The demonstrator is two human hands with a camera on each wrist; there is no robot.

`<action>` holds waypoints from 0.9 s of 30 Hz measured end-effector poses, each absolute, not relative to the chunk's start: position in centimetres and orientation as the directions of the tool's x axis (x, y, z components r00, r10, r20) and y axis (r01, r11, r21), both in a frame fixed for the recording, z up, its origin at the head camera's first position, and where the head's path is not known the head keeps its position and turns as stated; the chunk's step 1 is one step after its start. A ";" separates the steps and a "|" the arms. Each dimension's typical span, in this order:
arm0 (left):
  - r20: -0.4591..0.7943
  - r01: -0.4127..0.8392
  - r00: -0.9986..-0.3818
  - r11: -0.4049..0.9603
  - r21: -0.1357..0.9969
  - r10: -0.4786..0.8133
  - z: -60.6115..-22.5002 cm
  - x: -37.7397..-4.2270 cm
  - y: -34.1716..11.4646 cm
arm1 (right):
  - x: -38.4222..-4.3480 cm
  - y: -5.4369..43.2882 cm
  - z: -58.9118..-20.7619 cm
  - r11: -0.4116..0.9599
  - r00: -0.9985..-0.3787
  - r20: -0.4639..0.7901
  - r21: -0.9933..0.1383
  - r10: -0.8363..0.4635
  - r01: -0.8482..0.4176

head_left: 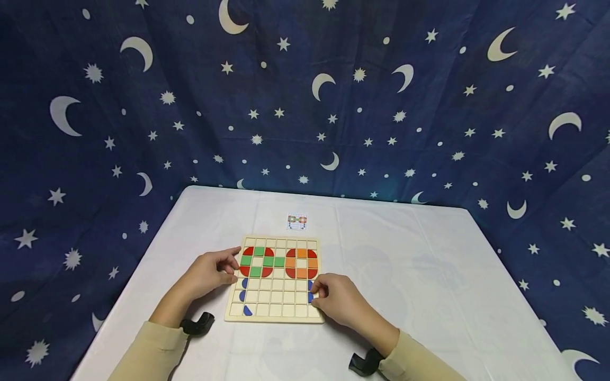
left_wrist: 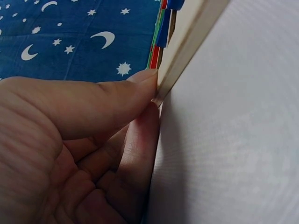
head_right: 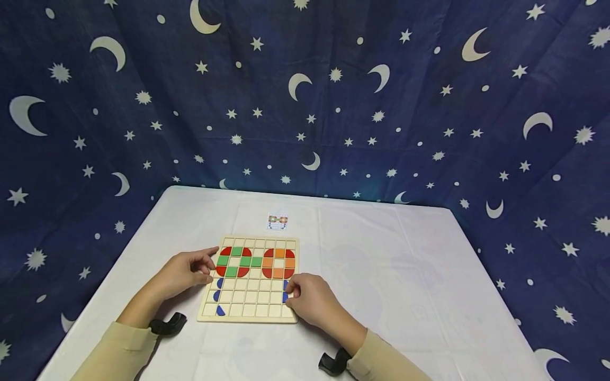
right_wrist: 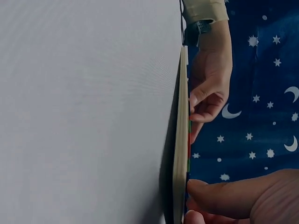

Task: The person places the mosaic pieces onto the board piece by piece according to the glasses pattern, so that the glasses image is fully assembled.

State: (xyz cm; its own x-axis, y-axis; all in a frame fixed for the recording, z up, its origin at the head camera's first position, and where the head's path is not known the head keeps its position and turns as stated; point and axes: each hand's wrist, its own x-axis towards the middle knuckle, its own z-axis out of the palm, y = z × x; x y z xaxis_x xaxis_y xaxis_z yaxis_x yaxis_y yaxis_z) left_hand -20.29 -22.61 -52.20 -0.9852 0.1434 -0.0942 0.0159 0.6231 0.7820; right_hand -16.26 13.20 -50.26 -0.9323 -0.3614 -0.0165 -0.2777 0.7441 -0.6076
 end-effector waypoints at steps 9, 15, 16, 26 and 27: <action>-0.075 0.039 -0.984 0.609 0.792 0.161 -52.1 -20.3 -22.7 | -16.2 15.5 -50.1 0.786 -0.965 -0.019 -0.585 -0.260 -0.200; -0.074 0.043 -0.983 0.604 0.796 0.167 -51.9 -20.3 -22.7 | -16.2 17.5 -50.2 0.800 -0.975 -0.031 -0.577 -0.222 -0.164; -0.075 0.041 -0.983 0.605 0.795 0.166 -51.9 -20.2 -22.7 | -16.2 17.9 -50.2 0.803 -0.975 -0.033 -0.574 -0.220 -0.162; -0.086 0.029 -0.984 0.611 0.791 0.158 -51.8 -20.3 -22.5 | -16.4 20.1 -50.4 0.812 -0.964 -0.079 -0.559 -0.253 -0.167; -0.087 0.028 -0.984 0.611 0.791 0.157 -51.8 -20.3 -22.5 | -16.5 20.1 -50.4 0.809 -0.961 -0.079 -0.561 -0.264 -0.176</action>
State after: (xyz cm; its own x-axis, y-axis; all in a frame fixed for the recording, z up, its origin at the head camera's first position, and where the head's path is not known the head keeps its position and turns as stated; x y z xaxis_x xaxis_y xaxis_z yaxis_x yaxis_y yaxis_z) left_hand -20.31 -22.50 -51.79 -0.9837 0.1575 -0.0865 0.0282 0.6109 0.7912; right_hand -16.45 20.11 -50.39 -0.9613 -0.2639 -0.0787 -0.1762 0.8091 -0.5606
